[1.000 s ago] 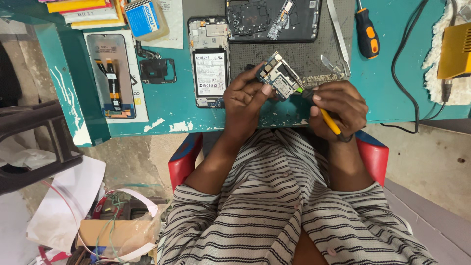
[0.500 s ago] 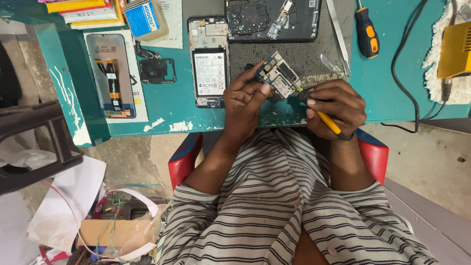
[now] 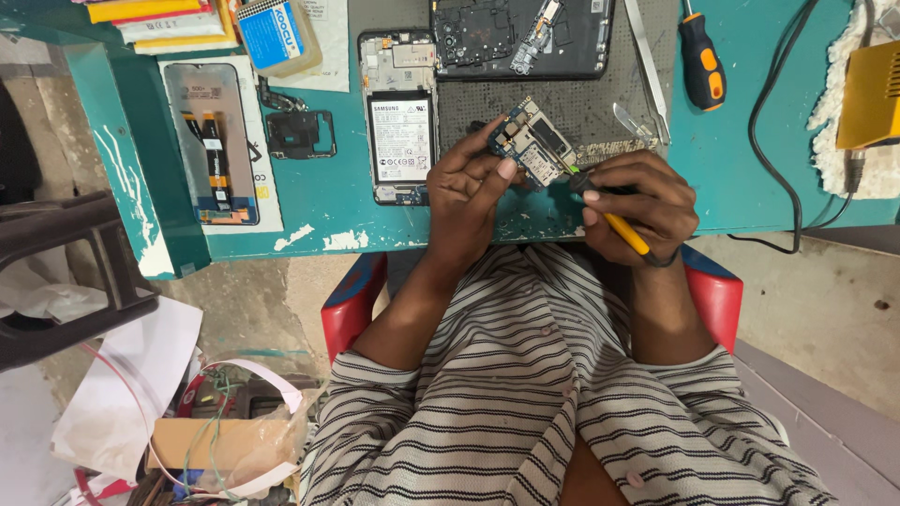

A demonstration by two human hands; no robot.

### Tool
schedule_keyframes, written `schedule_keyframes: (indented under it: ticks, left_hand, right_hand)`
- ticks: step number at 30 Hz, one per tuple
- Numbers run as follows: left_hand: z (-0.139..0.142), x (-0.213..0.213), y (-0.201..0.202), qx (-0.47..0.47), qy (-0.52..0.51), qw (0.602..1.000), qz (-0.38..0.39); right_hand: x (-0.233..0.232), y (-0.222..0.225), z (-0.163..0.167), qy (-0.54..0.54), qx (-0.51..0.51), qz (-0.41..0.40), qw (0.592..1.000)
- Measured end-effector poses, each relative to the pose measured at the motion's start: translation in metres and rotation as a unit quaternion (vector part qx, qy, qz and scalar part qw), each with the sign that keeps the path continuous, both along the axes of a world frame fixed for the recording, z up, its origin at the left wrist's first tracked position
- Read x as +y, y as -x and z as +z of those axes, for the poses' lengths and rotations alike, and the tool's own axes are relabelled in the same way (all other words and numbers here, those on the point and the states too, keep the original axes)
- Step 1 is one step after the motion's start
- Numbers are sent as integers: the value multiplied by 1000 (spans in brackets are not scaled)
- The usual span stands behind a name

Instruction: The person sits at a repair bench holding a disassembled phone motherboard in one hand and works on it with a soldering iron, repeatedly touching the board's components and repositioning the board to work on different areas. A disassembled phone body, battery, and screwdriver rest on the bench nearby.

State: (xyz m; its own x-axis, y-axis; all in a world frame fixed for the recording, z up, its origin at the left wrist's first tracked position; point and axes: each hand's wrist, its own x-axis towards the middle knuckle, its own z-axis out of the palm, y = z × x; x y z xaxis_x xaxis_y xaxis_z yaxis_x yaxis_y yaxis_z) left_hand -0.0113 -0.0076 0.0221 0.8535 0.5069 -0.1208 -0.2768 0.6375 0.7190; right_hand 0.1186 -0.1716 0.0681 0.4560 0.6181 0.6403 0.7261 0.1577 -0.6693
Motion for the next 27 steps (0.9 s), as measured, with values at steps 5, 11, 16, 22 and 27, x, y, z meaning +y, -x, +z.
schedule_keyframes:
  ticks: [5, 11, 16, 22, 27]
  left_hand:
    - [0, 0, 0, -8, 9, 1000, 1]
    - [1, 1, -1, -9, 12, 1000, -1]
    - [4, 1, 0, -10, 8, 1000, -4]
    - [0, 0, 0, -19, 8, 1000, 3]
    - [-2, -1, 0, -6, 14, 1000, 5]
  right_hand:
    - [1, 0, -1, -4, 3, 2, 1000]
    - [0, 0, -1, -3, 4, 1, 1000]
    - [1, 1, 1, -1, 6, -4, 1000]
    - [2, 1, 0, -5, 4, -7, 1000]
    - [-1, 1, -1, -2, -6, -36, 999]
